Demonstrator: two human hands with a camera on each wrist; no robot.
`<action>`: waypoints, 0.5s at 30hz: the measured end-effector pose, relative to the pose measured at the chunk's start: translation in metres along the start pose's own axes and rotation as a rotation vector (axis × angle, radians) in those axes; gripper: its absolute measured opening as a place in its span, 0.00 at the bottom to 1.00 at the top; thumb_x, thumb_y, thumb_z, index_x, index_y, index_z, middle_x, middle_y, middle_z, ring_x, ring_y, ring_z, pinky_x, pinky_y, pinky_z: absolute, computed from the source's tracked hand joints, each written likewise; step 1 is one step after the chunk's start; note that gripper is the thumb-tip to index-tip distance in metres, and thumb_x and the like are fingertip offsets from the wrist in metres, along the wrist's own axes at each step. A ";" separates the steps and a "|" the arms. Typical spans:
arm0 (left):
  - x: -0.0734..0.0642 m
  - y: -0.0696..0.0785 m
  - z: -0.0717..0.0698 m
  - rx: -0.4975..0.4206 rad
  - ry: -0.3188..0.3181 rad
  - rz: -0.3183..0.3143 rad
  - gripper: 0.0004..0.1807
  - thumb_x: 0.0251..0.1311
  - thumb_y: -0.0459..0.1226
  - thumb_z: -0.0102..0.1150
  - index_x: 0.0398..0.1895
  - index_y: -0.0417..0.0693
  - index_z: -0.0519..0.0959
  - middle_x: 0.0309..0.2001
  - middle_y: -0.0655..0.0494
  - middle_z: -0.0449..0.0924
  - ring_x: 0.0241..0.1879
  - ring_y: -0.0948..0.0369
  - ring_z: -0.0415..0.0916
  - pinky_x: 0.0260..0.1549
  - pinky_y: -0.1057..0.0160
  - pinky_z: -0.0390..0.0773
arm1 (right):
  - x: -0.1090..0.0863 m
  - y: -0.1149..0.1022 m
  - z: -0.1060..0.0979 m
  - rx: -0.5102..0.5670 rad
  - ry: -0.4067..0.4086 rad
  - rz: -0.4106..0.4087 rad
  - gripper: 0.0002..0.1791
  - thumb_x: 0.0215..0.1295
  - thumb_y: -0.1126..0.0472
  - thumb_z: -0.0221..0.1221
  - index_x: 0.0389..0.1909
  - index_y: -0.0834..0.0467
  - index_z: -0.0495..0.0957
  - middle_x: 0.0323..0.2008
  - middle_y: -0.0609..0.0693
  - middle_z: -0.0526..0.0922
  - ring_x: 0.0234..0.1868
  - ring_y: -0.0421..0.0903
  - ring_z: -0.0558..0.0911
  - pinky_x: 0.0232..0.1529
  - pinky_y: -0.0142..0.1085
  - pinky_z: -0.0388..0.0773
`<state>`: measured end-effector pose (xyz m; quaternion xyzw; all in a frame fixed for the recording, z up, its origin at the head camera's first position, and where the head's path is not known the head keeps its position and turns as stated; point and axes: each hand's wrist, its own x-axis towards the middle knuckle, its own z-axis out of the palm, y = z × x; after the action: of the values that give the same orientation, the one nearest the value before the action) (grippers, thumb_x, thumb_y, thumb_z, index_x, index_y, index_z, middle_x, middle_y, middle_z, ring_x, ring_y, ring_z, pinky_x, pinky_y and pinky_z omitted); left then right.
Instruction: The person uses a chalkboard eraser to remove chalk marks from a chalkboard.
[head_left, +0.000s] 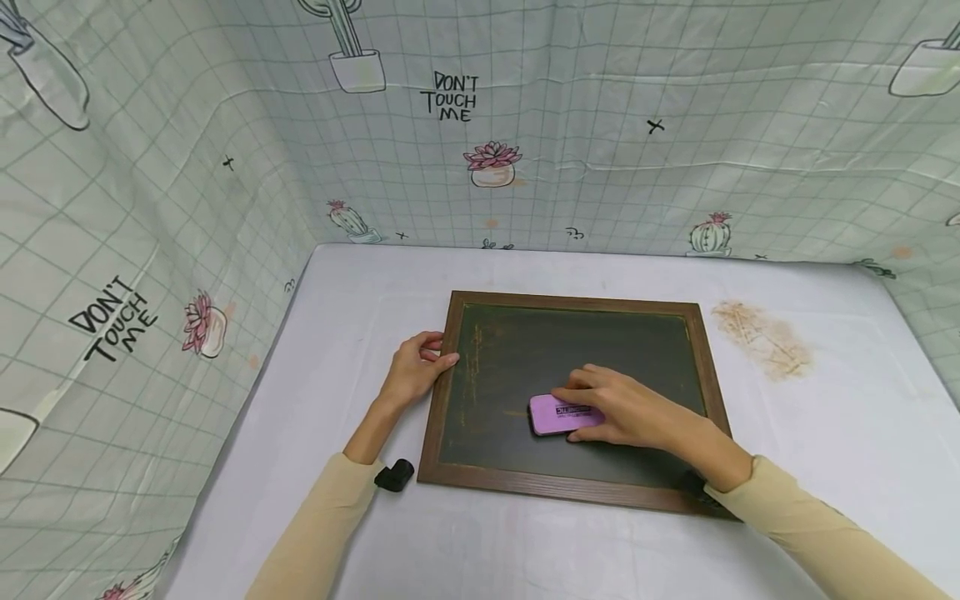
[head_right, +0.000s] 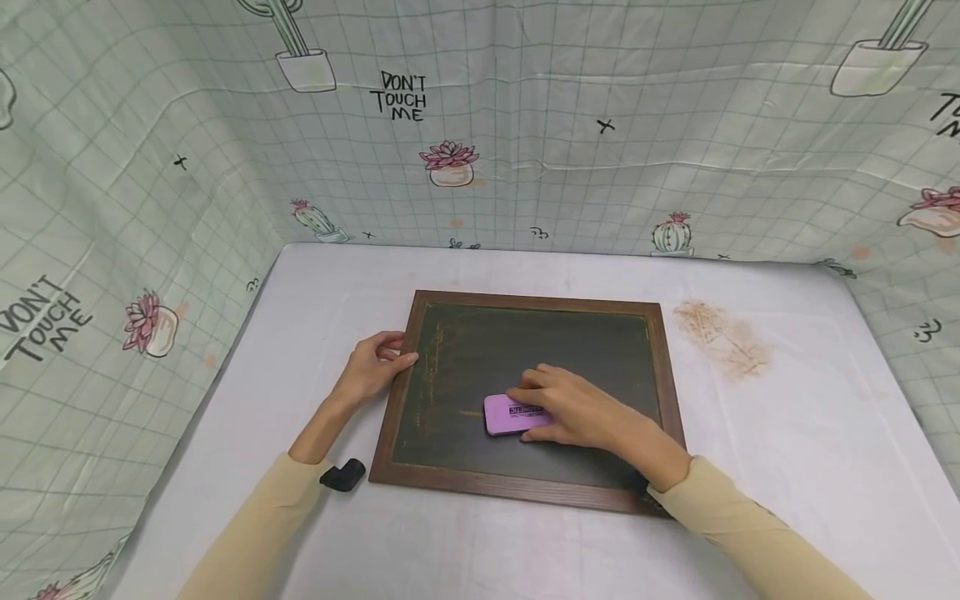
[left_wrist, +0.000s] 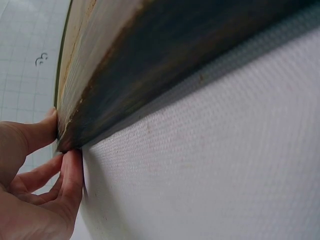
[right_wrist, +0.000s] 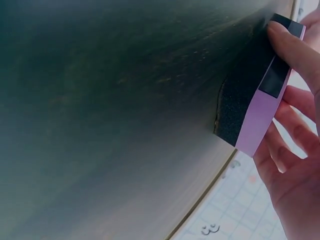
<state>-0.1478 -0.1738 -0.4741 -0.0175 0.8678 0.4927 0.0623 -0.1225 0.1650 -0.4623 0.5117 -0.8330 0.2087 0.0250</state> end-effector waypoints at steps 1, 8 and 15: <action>0.000 0.000 0.000 0.002 0.001 0.000 0.27 0.66 0.34 0.68 0.66 0.30 0.74 0.56 0.34 0.79 0.50 0.44 0.78 0.51 0.48 0.78 | 0.002 0.000 0.000 0.002 -0.009 0.000 0.30 0.57 0.52 0.76 0.58 0.63 0.84 0.44 0.50 0.80 0.41 0.43 0.74 0.40 0.39 0.76; 0.001 -0.001 0.000 0.004 0.004 0.000 0.27 0.66 0.33 0.68 0.65 0.30 0.74 0.56 0.34 0.79 0.51 0.44 0.78 0.51 0.48 0.78 | 0.015 -0.003 0.003 0.007 -0.055 0.007 0.30 0.59 0.51 0.75 0.59 0.62 0.83 0.45 0.51 0.80 0.43 0.44 0.74 0.42 0.41 0.76; 0.001 -0.001 0.001 0.002 0.008 0.002 0.28 0.66 0.33 0.68 0.65 0.30 0.74 0.56 0.35 0.79 0.50 0.45 0.78 0.51 0.49 0.78 | 0.025 -0.004 0.007 0.013 -0.070 -0.009 0.30 0.60 0.50 0.75 0.59 0.62 0.83 0.44 0.50 0.80 0.42 0.44 0.74 0.44 0.42 0.76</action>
<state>-0.1487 -0.1736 -0.4753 -0.0184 0.8687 0.4916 0.0586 -0.1300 0.1402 -0.4608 0.5226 -0.8298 0.1958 -0.0066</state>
